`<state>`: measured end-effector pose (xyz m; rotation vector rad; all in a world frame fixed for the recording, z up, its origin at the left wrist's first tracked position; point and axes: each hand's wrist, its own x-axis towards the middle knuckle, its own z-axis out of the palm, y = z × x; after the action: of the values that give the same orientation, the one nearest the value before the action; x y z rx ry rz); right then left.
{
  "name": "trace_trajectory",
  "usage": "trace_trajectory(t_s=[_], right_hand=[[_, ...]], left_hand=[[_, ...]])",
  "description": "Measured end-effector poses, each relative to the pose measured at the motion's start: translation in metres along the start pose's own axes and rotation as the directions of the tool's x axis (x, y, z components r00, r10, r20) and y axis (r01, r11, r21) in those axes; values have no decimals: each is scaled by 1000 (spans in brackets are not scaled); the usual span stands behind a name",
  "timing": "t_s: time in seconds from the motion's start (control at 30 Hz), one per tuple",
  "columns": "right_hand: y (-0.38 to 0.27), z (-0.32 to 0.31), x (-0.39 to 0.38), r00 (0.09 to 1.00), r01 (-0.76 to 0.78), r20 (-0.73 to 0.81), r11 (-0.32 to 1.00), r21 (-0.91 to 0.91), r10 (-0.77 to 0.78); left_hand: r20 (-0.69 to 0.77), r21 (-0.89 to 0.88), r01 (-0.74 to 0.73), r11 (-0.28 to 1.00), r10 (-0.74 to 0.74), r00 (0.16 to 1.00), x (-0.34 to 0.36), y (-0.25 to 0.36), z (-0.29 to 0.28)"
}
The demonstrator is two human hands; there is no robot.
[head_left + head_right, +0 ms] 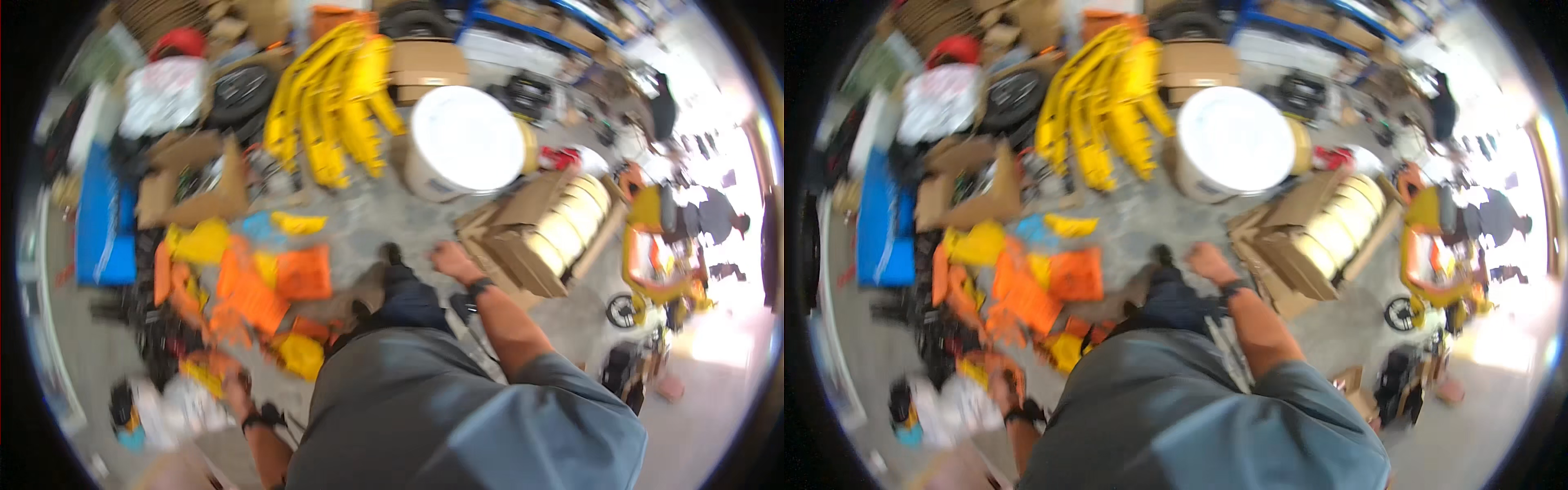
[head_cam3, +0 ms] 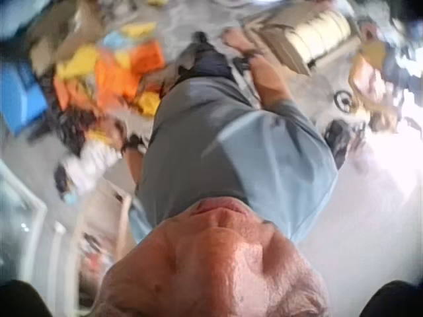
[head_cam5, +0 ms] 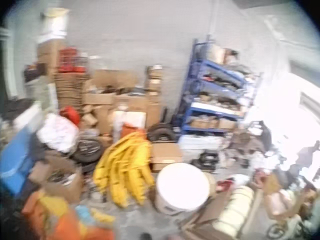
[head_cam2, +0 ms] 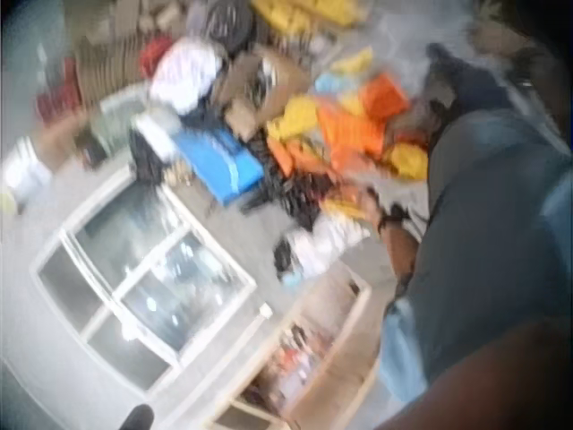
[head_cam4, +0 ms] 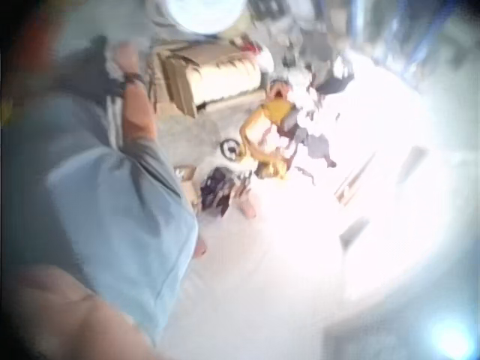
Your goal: Sorting and inspecting plastic motorcycle body panels and fairings on a shop floor.
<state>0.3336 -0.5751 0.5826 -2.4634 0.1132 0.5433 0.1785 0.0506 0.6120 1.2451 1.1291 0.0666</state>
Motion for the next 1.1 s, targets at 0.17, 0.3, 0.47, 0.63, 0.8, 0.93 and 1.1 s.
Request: trace_trajectory(t_s=[0.17, 0.3, 0.47, 0.63, 0.8, 0.93, 1.1], right_hand=[[-42, -33, 97, 995, -89, -24, 949, 301, 101], [-41, -64, 145, 989, -136, 9, 897, 420, 146], [2, -85, 191, 973, -231, 77, 940, 250, 219], [32, -102, 204, 975, -203, -12, 916, 347, 221], [35, -123, 188, 964, -266, 114, 914, 305, 242], [11, -116, 174, 995, -89, -33, 984, 151, 95], [-32, -78, 183, 916, -375, 320, 807, 457, 244]], left_hand=[[-317, 243, 151, 958, -68, 946, -35, 1, 32], [-260, 289, 129, 949, -52, 964, -32, 34, 113], [-137, 399, 68, 914, -14, 990, 8, 91, 222], [2, 466, -20, 884, 22, 1000, 49, 131, 287], [148, 456, 15, 890, -93, 985, 62, 145, 318], [212, 436, -144, 888, 55, 976, 45, 136, 275], [-115, 303, -47, 952, 85, 990, 27, 115, 181]])
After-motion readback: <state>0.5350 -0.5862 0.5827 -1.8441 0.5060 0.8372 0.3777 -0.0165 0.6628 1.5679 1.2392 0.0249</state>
